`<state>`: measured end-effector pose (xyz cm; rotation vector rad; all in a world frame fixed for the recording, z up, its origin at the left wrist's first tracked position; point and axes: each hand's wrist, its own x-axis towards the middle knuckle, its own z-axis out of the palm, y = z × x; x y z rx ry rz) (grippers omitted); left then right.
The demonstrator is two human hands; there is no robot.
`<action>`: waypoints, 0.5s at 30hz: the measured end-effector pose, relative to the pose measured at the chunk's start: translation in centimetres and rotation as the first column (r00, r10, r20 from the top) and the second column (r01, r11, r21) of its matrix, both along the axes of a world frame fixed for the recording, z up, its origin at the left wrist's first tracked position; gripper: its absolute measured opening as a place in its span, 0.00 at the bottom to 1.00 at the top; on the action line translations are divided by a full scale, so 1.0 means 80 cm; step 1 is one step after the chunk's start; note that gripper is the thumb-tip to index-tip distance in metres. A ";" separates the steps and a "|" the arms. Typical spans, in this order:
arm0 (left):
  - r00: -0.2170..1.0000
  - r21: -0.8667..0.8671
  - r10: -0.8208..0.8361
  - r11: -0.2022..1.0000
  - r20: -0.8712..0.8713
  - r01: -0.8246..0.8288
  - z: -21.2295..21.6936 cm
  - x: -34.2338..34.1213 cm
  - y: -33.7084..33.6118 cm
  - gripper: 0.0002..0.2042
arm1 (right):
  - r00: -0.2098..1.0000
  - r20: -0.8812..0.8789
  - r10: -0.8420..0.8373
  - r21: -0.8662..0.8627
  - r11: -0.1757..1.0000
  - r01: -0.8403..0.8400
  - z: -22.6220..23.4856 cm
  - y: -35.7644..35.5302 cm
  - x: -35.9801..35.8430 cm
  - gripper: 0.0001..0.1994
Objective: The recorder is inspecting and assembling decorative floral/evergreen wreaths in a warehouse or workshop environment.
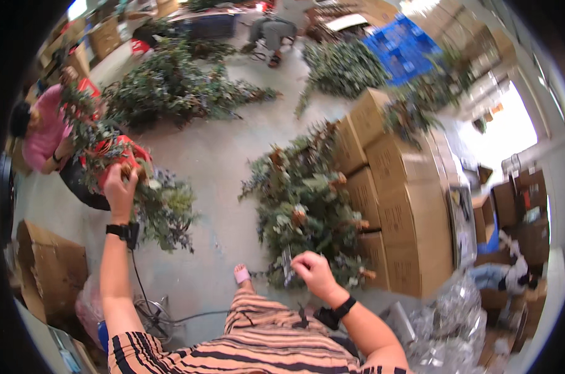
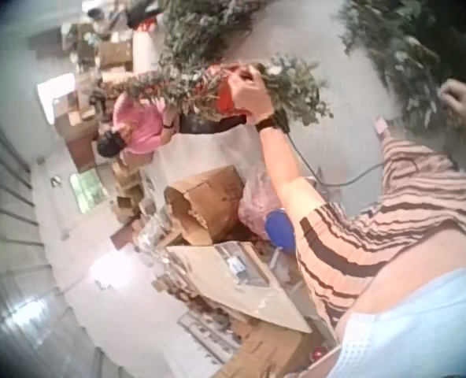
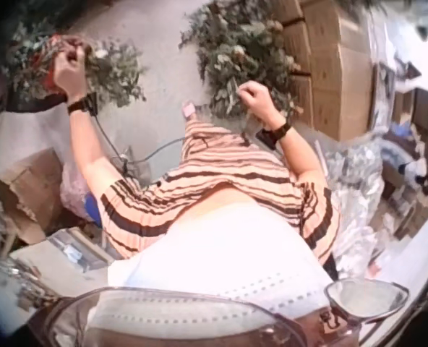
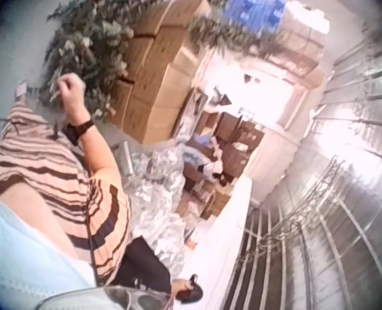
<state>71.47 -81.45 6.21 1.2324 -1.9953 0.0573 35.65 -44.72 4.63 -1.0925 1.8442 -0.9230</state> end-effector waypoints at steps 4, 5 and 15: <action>0.978 -0.122 -0.188 0.977 -0.088 0.177 0.134 -0.099 0.055 0.12 | 0.996 -0.077 -0.052 -0.152 0.988 0.040 0.034 0.066 -0.032 0.04; 0.973 -0.145 -0.209 0.970 -0.093 0.195 0.160 -0.122 0.074 0.12 | 0.993 -0.100 -0.063 -0.187 0.981 0.044 0.040 0.085 -0.041 0.04; 0.966 -0.513 -0.242 0.843 -0.095 0.161 0.464 -0.407 0.189 0.28 | 0.909 -0.008 -0.417 -0.380 0.842 0.383 0.072 0.384 -0.149 0.02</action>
